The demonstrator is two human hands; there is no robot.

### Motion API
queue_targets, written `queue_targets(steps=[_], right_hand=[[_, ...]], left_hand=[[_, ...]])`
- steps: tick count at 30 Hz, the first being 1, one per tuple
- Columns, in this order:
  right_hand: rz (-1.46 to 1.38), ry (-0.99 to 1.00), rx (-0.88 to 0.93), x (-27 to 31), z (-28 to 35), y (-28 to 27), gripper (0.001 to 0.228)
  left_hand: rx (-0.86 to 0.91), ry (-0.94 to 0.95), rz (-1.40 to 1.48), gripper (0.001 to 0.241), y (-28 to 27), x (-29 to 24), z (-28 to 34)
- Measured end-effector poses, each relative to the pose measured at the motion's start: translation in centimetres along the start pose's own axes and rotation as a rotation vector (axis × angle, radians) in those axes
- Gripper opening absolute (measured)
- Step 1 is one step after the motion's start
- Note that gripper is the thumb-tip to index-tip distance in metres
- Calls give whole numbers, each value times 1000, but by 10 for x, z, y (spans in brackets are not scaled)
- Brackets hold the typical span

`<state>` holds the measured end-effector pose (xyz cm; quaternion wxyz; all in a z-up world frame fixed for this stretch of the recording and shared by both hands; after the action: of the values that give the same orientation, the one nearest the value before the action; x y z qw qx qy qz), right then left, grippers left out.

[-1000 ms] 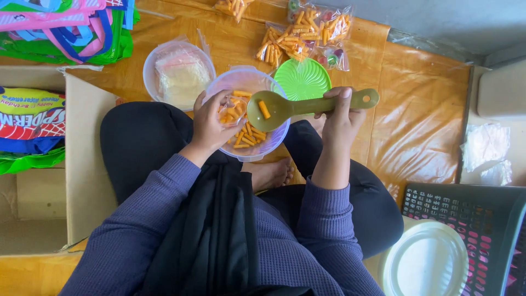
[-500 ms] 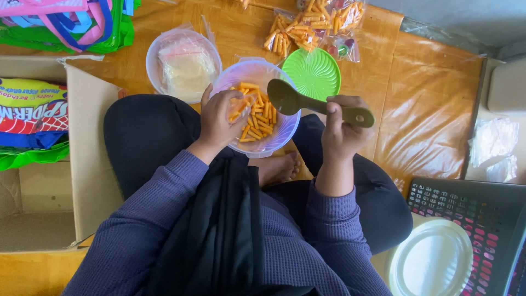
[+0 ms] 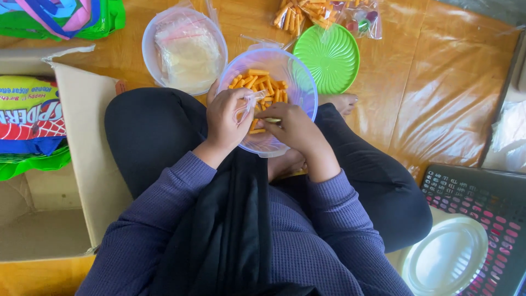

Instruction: Transferring orange stick-shaped snacks into a clear plastic bowl using a spoon and hands.

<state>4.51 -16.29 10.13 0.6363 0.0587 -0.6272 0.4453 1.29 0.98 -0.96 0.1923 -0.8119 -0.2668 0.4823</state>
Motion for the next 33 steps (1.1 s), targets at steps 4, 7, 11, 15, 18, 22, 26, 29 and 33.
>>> queue_targets(steps=[4, 7, 11, 15, 18, 22, 26, 29, 33], right_hand=[[-2, -32, -40, -61, -11, 45, 17], [52, 43, -200, -70, -14, 53, 15], [107, 128, -369, -88, -18, 52, 20], [55, 121, -230, -75, -16, 48, 18], [-45, 122, -104, -100, -17, 61, 21], [-150, 147, -69, -67, -11, 22, 30], [-281, 137, -128, -70, 2, -13, 32], [-455, 169, -291, -99, 9, -25, 40], [-648, 186, -502, -111, 7, -26, 51]], left_hand=[[-23, -3, 4, 42, 1, -3, -1], [-31, -6, 19, 45, -1, -5, -2], [-56, -29, 29, 48, -1, -4, -1], [-87, -35, 36, 55, -4, -7, -5], [-107, -60, 31, 65, -9, -15, -10], [-139, -78, 164, 71, -19, -26, -16], [-174, -99, 275, 79, -17, -20, -13], [-177, -73, 277, 82, -19, -22, -15], [-166, -30, 238, 76, -12, -9, -10]])
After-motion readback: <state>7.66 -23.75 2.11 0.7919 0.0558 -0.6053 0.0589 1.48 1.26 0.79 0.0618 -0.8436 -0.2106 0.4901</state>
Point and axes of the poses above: each hand's wrist, its own z-axis away from the middle knuckle, its own y-axis out of the palm, x = y × z, the point moved 2 cm from there along -z, towards the middle knuckle, and after that the axes turned 4 degrees about x, right-handed, at the moved point
